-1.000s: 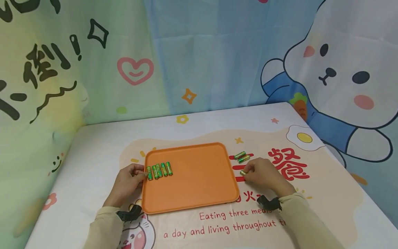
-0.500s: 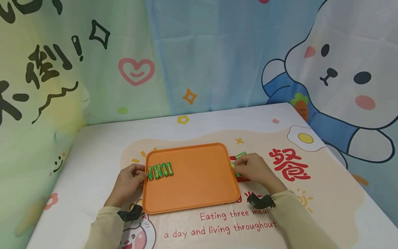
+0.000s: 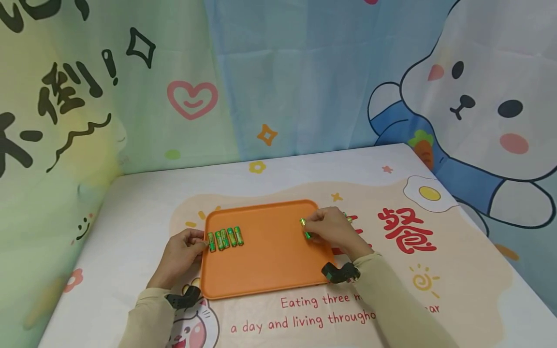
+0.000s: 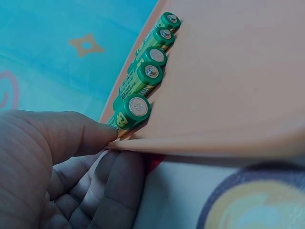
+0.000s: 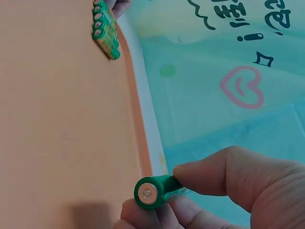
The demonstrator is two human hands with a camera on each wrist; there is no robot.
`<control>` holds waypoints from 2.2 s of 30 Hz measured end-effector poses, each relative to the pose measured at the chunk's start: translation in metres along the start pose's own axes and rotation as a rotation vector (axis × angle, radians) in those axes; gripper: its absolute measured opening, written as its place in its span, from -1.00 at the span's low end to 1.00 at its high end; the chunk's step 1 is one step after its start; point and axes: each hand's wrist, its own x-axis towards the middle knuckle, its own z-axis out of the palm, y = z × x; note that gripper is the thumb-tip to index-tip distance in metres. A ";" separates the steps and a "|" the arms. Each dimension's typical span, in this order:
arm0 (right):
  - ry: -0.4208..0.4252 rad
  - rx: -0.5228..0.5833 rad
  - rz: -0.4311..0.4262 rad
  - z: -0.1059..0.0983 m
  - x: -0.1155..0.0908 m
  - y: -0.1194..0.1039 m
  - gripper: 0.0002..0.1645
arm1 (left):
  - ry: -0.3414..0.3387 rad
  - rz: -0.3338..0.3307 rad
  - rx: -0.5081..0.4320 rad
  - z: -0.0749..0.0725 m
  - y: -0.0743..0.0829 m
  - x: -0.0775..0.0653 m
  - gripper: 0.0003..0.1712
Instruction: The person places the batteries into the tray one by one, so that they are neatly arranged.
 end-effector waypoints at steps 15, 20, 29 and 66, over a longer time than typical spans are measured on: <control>-0.104 0.113 0.043 0.038 0.026 -0.018 -0.80 | 0.012 0.005 0.006 0.000 0.001 0.001 -0.63; -0.116 0.124 0.045 0.050 0.032 -0.024 -0.86 | 0.011 0.002 -0.001 0.000 0.001 0.000 -0.63; -0.134 0.130 0.025 0.063 0.039 -0.030 -0.91 | 0.005 0.012 -0.007 0.001 -0.001 0.001 -0.63; -0.162 0.084 0.000 0.107 0.045 -0.055 -0.93 | 0.013 0.020 0.006 0.001 0.001 0.000 -0.64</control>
